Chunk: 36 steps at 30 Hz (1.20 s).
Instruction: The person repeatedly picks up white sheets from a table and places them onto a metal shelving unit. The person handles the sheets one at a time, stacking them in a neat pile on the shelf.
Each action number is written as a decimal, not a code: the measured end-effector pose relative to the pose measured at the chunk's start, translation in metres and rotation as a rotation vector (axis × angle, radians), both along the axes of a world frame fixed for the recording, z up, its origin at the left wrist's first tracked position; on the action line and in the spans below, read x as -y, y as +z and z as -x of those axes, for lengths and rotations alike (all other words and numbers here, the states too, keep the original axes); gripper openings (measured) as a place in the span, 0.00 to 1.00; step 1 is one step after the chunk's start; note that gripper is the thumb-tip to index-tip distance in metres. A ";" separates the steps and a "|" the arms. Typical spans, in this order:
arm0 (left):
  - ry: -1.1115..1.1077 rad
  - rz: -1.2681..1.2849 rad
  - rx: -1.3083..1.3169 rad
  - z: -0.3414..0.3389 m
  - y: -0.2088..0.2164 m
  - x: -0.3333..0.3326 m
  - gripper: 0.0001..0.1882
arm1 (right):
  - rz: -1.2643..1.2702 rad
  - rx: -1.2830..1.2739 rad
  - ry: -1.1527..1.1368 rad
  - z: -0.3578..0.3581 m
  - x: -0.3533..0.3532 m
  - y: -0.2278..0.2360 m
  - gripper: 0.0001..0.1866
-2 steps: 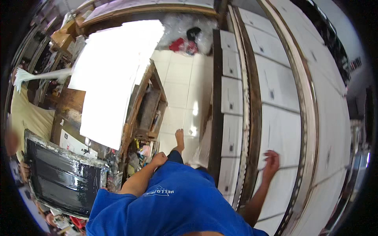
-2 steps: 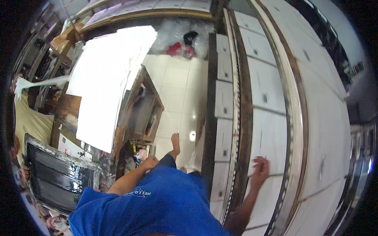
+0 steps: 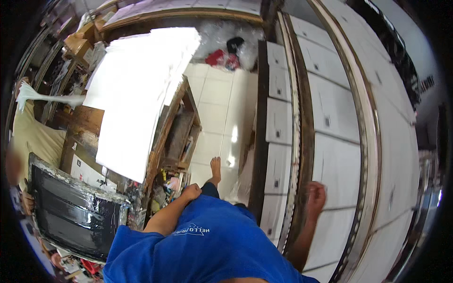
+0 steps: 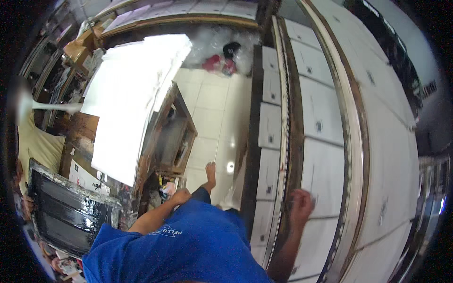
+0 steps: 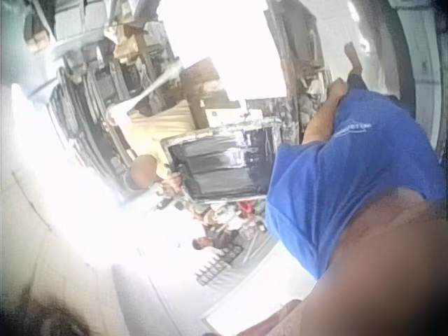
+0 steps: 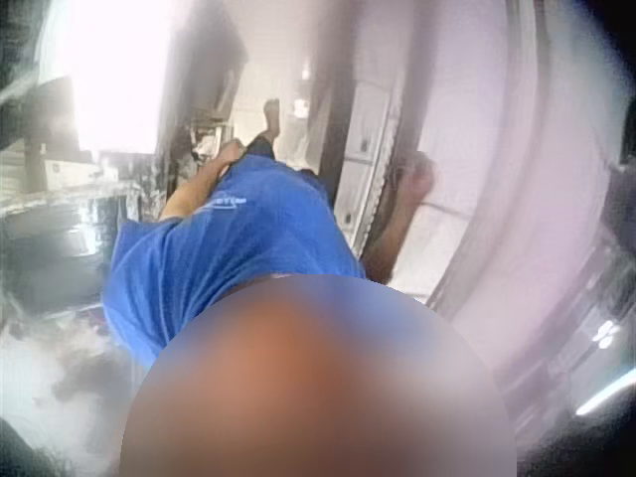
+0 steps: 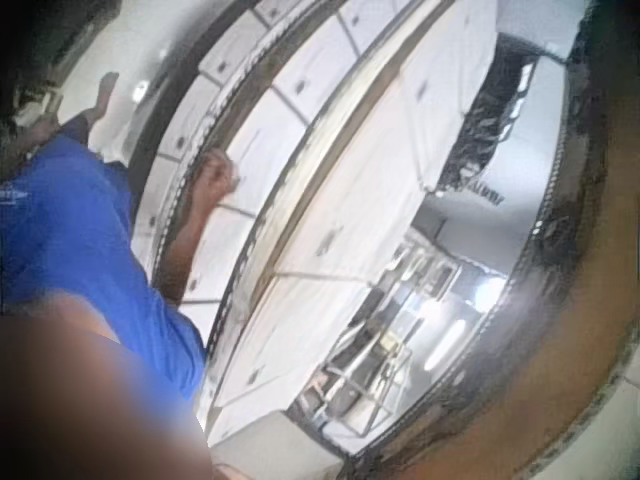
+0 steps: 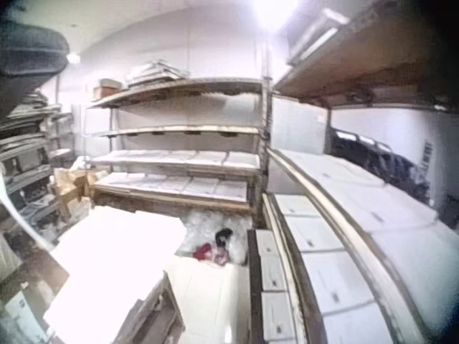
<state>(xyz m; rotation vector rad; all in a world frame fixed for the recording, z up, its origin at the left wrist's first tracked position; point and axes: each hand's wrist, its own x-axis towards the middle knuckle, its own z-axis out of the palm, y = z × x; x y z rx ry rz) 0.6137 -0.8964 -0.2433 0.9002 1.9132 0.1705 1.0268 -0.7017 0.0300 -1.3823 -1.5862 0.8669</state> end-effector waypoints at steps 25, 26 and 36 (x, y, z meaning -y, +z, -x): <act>-0.199 -0.475 0.484 0.141 0.192 -0.408 0.21 | 0.693 0.734 0.388 0.163 -0.248 -0.307 0.18; -0.160 -0.489 0.499 0.145 0.192 -0.416 0.21 | 0.716 0.720 0.414 0.168 -0.266 -0.304 0.18; 0.182 -0.586 0.532 0.196 0.232 -0.539 0.22 | 0.639 0.727 0.736 0.292 -0.523 -0.276 0.19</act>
